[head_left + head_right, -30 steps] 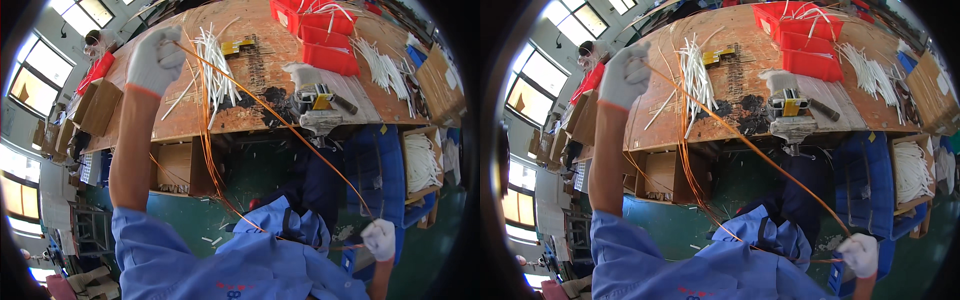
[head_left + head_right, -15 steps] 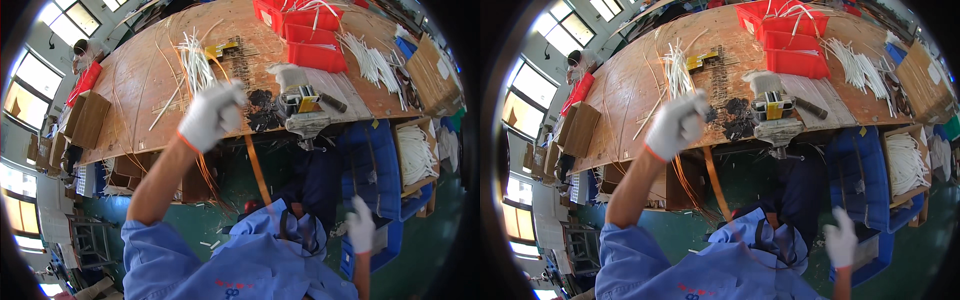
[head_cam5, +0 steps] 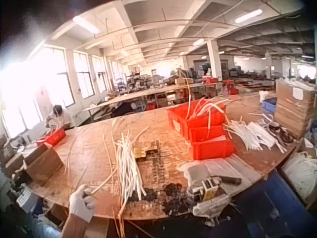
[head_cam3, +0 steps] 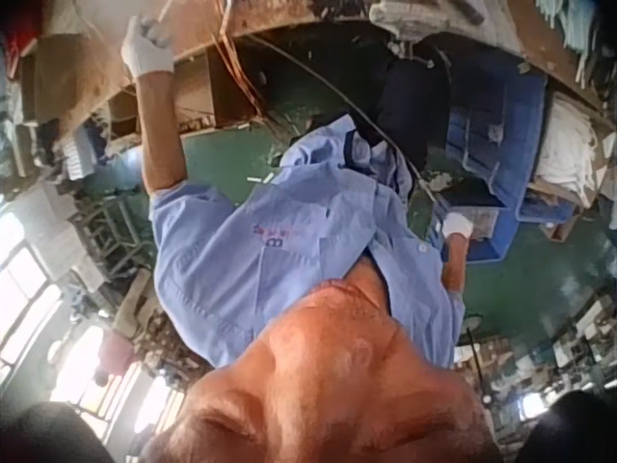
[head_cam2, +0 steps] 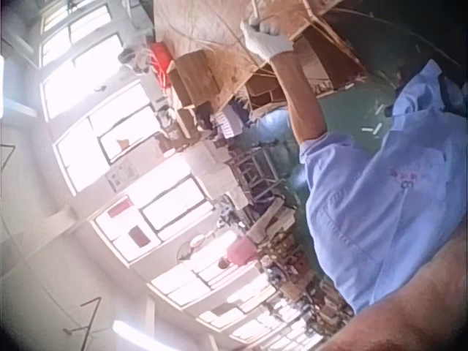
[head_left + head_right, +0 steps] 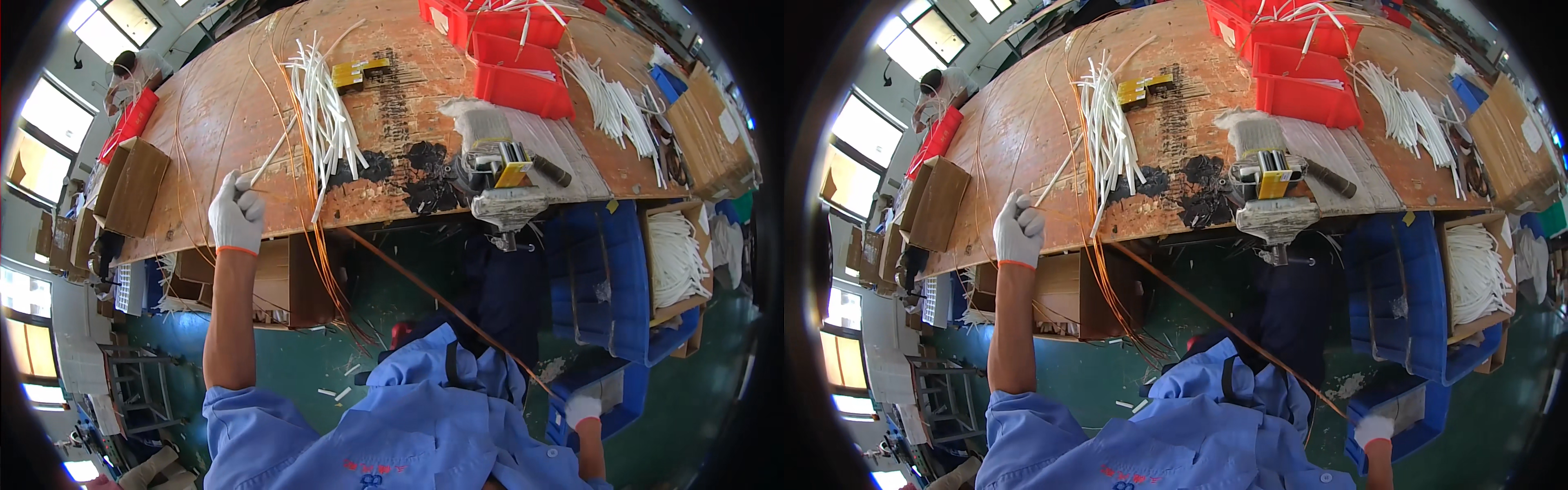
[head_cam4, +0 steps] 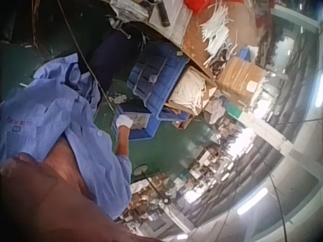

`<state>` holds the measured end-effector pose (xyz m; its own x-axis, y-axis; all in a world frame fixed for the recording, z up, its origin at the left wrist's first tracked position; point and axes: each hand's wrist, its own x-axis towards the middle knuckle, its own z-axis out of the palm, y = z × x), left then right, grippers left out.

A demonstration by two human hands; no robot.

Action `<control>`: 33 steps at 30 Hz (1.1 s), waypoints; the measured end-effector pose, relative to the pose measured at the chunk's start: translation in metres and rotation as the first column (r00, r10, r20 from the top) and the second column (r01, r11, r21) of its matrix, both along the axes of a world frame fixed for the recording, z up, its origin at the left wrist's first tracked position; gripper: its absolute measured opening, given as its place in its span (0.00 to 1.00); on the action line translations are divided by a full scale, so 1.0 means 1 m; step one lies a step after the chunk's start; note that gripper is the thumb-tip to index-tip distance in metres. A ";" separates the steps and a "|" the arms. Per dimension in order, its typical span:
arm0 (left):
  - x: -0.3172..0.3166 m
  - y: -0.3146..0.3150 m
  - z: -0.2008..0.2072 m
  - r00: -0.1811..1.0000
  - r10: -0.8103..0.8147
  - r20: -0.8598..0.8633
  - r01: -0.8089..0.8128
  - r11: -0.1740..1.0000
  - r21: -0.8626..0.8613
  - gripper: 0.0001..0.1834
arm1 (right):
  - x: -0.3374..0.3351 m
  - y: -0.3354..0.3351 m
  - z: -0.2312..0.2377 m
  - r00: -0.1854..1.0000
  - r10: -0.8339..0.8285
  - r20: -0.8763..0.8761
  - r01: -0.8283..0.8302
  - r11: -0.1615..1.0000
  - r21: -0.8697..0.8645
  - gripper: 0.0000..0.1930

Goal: Manually winding copper wire around a component and securing it with tape at a workbench.

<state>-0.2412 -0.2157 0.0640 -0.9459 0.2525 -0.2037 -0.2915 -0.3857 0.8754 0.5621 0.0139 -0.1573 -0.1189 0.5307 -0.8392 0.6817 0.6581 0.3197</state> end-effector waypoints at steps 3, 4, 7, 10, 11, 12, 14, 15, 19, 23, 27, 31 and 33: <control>0.054 0.011 -0.006 0.996 -0.084 -0.033 0.081 0.993 -0.088 0.13 | -0.006 -0.001 0.034 0.956 0.041 -0.290 0.009 0.985 0.171 0.30; 0.082 0.016 -0.010 0.978 -0.194 -0.079 0.183 0.975 -0.124 0.14 | -0.019 0.003 0.031 0.826 0.084 -0.557 0.083 0.960 0.268 0.31; 0.199 0.043 -0.023 0.916 -0.401 -0.030 0.388 0.901 -0.193 0.14 | -0.216 -0.008 0.131 0.265 0.171 -0.949 0.168 0.961 0.220 0.35; 0.277 0.046 -0.035 0.650 -0.750 0.120 0.759 0.649 -0.058 0.19 | -0.344 -0.051 0.197 -0.144 -0.177 -0.974 -0.038 0.984 -0.173 0.35; 0.278 0.049 -0.032 0.651 -0.747 0.136 0.757 0.653 -0.034 0.18 | -0.352 -0.064 0.190 -0.145 -0.323 -0.935 -0.018 0.946 -0.324 0.31; 0.277 0.051 -0.029 0.659 -0.736 0.154 0.746 0.665 -0.017 0.18 | -0.356 -0.072 0.179 -0.147 -0.468 -0.871 -0.011 0.881 -0.472 0.28; 0.237 0.039 -0.021 0.805 -0.583 0.107 0.588 0.809 -0.017 0.19 | -0.340 -0.069 0.161 -0.041 -0.537 -0.843 -0.004 0.844 -0.537 0.22; 0.220 0.033 -0.015 0.849 -0.514 0.121 0.521 0.853 -0.034 0.19 | -0.337 -0.067 0.158 0.015 -0.570 -0.822 -0.002 0.822 -0.570 0.20; 0.242 0.029 -0.018 0.699 -0.687 0.202 0.715 0.679 -0.164 0.18 | -0.392 -0.069 0.183 -0.156 -0.344 -0.926 -0.159 0.934 -0.320 0.11; 0.201 0.027 -0.016 0.842 -0.539 -0.026 0.523 0.827 -0.205 0.17 | -0.393 -0.061 0.190 -0.105 -0.460 -0.882 -0.060 0.888 -0.456 0.08; 0.098 0.001 -0.035 0.857 -0.339 -0.388 0.025 0.780 -0.626 0.18 | -0.354 -0.038 0.190 -0.058 -0.594 -0.803 0.010 0.804 -0.595 0.10; 0.062 -0.006 -0.051 0.471 -0.775 -0.421 -0.524 0.138 -0.841 0.21 | -0.341 -0.025 0.185 -0.044 -0.563 -0.825 0.053 0.824 -0.565 0.10; 0.058 0.005 -0.047 0.426 -0.881 -0.207 -0.532 -0.059 -0.845 0.19 | -0.341 -0.020 0.186 -0.033 -0.542 -0.840 0.023 0.839 -0.543 0.12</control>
